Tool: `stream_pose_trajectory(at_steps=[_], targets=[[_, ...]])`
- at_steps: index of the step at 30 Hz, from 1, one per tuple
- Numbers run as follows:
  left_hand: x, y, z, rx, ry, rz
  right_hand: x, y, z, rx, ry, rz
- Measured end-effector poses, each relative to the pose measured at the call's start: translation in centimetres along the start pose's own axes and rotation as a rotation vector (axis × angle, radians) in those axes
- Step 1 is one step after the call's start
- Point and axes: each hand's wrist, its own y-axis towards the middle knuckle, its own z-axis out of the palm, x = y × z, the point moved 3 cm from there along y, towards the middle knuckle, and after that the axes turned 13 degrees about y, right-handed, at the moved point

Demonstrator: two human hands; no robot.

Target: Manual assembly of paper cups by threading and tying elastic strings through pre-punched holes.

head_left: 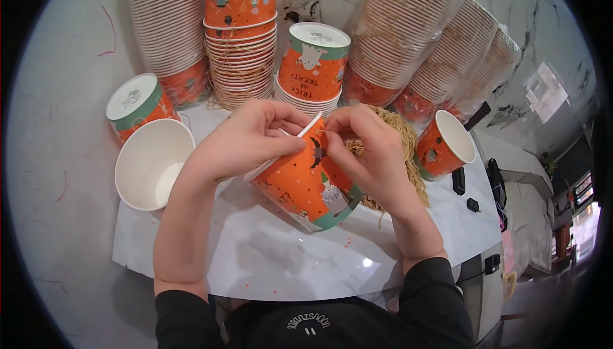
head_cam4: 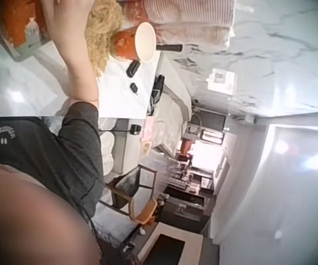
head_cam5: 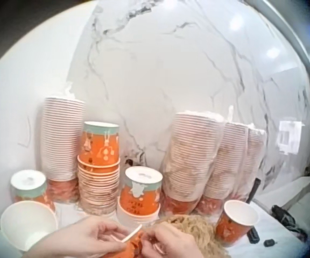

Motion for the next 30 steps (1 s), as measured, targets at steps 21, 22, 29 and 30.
stream_pose_trajectory(at_steps=[21, 22, 29, 30], targets=[[1.1, 1.4, 0.9, 0.117, -0.19, -0.031, 0.3, 0.5, -1.9, 0.123, -0.145, -0.058], [1.1, 1.5, 1.0, 0.12, -0.213, -0.029, 0.3, 0.4, -2.0, 0.123, -0.146, -0.057], [1.3, 1.6, 1.1, 0.119, -0.242, -0.031, 0.3, 0.4, -2.3, 0.159, -0.123, -0.003], [1.3, 1.7, 1.2, 0.121, -0.242, -0.031, 0.4, 0.4, -2.3, 0.165, -0.155, 0.006]])
